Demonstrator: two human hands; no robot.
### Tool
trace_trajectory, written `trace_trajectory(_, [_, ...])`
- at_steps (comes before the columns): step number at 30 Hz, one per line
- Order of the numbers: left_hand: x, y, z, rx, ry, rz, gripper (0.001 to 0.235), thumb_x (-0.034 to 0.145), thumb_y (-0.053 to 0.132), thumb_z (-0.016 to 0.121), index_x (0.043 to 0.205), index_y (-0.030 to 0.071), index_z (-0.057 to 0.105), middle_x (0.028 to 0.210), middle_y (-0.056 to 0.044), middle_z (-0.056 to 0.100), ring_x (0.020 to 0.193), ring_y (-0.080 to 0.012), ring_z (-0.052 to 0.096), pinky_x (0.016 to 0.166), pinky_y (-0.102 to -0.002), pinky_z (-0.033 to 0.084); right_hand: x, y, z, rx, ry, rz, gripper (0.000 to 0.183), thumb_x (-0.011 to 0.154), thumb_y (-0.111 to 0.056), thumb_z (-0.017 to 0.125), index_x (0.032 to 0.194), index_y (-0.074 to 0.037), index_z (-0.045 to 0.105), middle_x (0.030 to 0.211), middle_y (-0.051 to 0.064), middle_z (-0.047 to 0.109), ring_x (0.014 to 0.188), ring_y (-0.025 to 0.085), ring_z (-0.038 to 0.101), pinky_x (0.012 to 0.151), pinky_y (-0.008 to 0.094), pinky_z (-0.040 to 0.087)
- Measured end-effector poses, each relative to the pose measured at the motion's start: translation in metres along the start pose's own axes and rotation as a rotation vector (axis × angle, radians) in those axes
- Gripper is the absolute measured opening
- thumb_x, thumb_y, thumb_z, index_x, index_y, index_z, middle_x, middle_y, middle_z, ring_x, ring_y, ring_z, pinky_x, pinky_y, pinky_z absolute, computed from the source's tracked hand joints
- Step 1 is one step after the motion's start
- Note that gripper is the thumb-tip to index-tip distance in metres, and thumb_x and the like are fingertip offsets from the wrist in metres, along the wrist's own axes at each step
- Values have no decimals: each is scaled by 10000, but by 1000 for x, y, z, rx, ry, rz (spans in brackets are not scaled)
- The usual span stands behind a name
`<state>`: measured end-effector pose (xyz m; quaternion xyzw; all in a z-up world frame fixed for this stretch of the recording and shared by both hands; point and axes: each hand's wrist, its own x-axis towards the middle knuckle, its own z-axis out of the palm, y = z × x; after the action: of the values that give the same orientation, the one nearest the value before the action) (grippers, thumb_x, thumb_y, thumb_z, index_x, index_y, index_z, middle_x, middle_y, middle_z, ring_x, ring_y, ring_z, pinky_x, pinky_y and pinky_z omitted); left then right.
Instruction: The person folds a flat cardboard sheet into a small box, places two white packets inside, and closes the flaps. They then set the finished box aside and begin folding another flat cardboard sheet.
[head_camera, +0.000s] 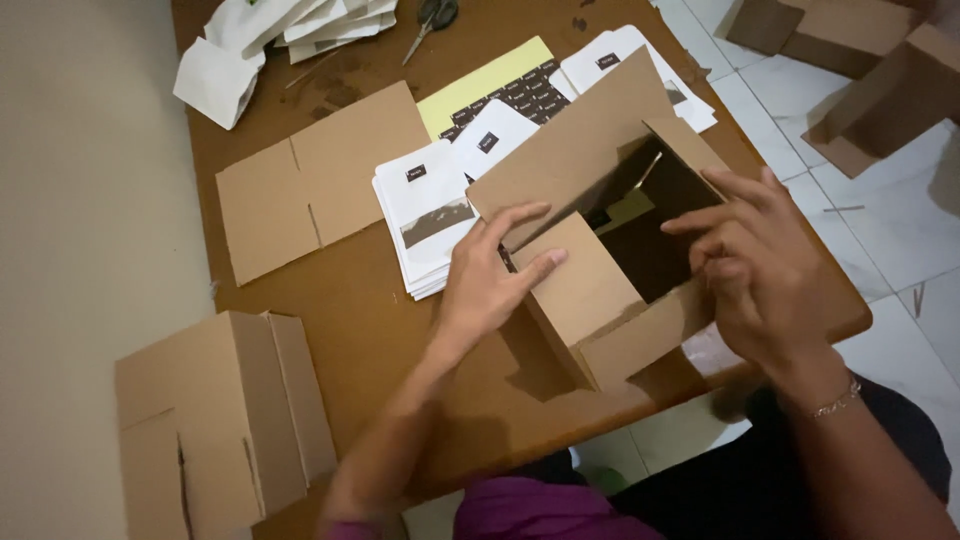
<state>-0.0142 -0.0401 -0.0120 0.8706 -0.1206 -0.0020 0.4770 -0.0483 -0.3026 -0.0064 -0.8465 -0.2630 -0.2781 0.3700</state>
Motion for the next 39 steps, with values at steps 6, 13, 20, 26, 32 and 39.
trace_trajectory(6, [0,-5,-4,81,-97,63,510,962,517,579,1396,252,607,1400,-48,669,1160,-218,590,999,-373,448,-2,6,-13,-160,-262,22,263,974,-309,643,1104,-81,659,1467,188,602,1445,412,508,1276,692,269])
trace_trajectory(13, [-2,-9,0,57,-63,-46,402,970,461,576,1315,275,665,1139,-38,687,1045,-175,602,963,-292,451,-6,5,0,-222,-274,25,613,950,-353,715,1441,-43,518,1570,222,466,1447,395,486,1202,645,368])
trace_trajectory(20, [-4,-1,-5,45,-39,3,390,986,359,614,1364,262,617,1358,81,695,923,-140,551,845,-253,457,-9,0,9,-319,-446,222,642,1118,-397,264,1595,27,330,1660,201,350,1564,370,240,1262,599,-20])
trace_trajectory(26, [-11,-20,1,81,-32,472,699,1114,-2,598,1642,310,262,1372,-99,534,688,-113,386,744,-233,545,-12,0,10,-412,-434,251,614,1096,-392,298,1606,-58,375,1669,108,367,1551,366,259,1236,640,90])
trace_trajectory(32, [-14,-9,-9,314,-185,657,506,1165,381,471,1626,325,270,1674,-139,398,1528,-337,449,1283,-549,410,-11,6,5,-456,-360,343,681,1003,-599,464,1518,-159,537,1593,137,485,1456,392,362,1062,636,312])
trace_trajectory(39, [-22,9,-5,780,-90,599,640,972,534,685,1523,263,505,1591,-144,396,1438,-370,419,1160,-535,400,-12,-11,6,-530,-207,347,545,997,-635,592,1204,-144,708,1336,110,579,1248,346,478,959,528,381])
